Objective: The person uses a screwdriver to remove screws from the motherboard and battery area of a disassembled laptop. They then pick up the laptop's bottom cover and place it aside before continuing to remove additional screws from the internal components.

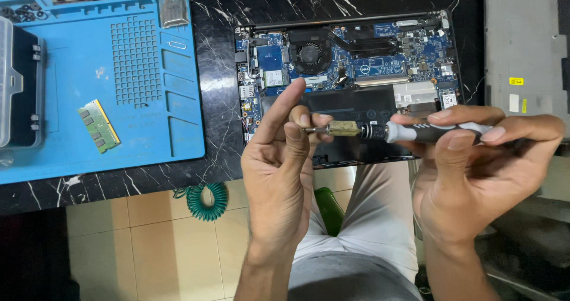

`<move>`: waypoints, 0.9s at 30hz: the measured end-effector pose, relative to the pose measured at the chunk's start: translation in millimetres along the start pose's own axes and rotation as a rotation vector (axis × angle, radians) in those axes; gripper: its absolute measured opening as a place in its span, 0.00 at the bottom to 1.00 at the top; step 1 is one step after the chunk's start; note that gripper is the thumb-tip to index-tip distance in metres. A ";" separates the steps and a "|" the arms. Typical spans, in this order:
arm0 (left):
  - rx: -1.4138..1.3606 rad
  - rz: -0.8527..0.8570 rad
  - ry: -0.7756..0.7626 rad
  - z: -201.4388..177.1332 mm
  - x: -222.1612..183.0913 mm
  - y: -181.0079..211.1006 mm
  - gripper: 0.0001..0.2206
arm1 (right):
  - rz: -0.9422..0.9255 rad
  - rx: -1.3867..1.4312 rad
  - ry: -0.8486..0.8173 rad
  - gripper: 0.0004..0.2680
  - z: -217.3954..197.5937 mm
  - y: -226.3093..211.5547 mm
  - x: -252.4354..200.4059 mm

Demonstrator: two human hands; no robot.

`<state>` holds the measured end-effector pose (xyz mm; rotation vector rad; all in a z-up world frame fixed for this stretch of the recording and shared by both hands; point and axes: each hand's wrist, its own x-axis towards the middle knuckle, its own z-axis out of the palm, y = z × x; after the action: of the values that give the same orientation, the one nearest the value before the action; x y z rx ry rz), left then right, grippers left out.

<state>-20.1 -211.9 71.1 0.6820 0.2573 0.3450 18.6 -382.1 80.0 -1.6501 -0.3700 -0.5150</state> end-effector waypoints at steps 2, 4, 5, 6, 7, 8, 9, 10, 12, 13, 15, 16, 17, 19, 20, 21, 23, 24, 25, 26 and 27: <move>0.055 0.029 0.010 1.2 -0.2 0.5 0.31 | -0.020 0.002 0.009 0.13 2.8 0.8 1.5; 0.110 0.058 0.020 1.9 0.3 0.0 0.30 | -0.039 0.004 0.017 0.14 5.3 -2.5 1.7; 0.150 0.080 0.037 2.0 0.7 -0.9 0.29 | 0.014 0.011 0.016 0.14 6.1 -6.2 1.1; 0.191 0.102 0.053 2.2 1.1 -1.8 0.27 | 0.067 0.017 0.014 0.14 7.0 -10.0 0.4; 0.191 0.101 0.054 3.6 0.5 -2.0 0.27 | 0.068 0.016 0.014 0.14 6.0 -6.0 -1.0; 0.201 0.112 0.057 5.0 -0.2 -2.0 0.26 | 0.100 0.056 0.040 0.15 5.2 -2.2 -2.4; 0.210 0.124 0.061 6.4 -0.5 -1.9 0.25 | 0.130 0.098 0.065 0.16 4.7 1.8 -3.4; 0.210 0.126 0.062 6.8 -0.3 -3.4 0.25 | 0.130 0.098 0.063 0.16 4.8 2.9 -4.4; 0.197 0.149 0.082 7.3 0.1 -6.0 0.25 | 0.171 0.136 0.081 0.16 5.6 5.4 -6.4; 0.196 0.151 0.082 6.2 0.0 -8.6 0.25 | 0.170 0.137 0.080 0.16 6.5 6.0 -7.9; 0.129 0.168 0.095 4.1 -0.2 -14.4 0.25 | 0.224 0.169 0.100 0.15 7.5 7.1 -10.9; 0.128 0.169 0.095 5.1 -1.2 -15.0 0.25 | 0.223 0.168 0.099 0.15 7.2 8.4 -11.7; 0.116 0.151 0.125 6.1 -2.1 -15.4 0.25 | 0.246 0.195 0.103 0.16 7.1 9.7 -12.5; 0.104 0.135 0.156 6.2 -4.1 -16.1 0.26 | 0.267 0.222 0.105 0.16 7.0 10.2 -13.9; 0.109 0.132 0.166 5.5 -5.0 -16.4 0.25 | 0.261 0.219 0.091 0.16 6.9 9.6 -14.3; 0.114 0.127 0.176 4.9 -5.9 -16.7 0.25 | 0.254 0.217 0.078 0.16 6.7 8.9 -14.8; 0.091 0.122 0.180 2.5 -7.7 -16.2 0.26 | 0.240 0.206 0.093 0.16 9.4 6.6 -15.8; 0.070 0.116 0.184 1.4 -8.3 -16.0 0.27 | 0.226 0.195 0.109 0.17 10.7 5.6 -16.2; 0.069 0.116 0.185 1.9 -9.1 -15.4 0.27 | 0.227 0.194 0.108 0.17 10.4 5.1 -17.0; 0.059 0.108 0.182 2.5 -10.0 -14.7 0.28 | 0.216 0.186 0.111 0.17 10.1 4.3 -17.7; 0.050 0.104 0.178 2.9 -9.8 -13.5 0.29 | 0.203 0.182 0.114 0.16 10.8 4.2 -17.6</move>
<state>-25.0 -227.1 65.7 0.7162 0.4014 0.5013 7.2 -371.1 66.1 -1.4566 -0.1579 -0.4087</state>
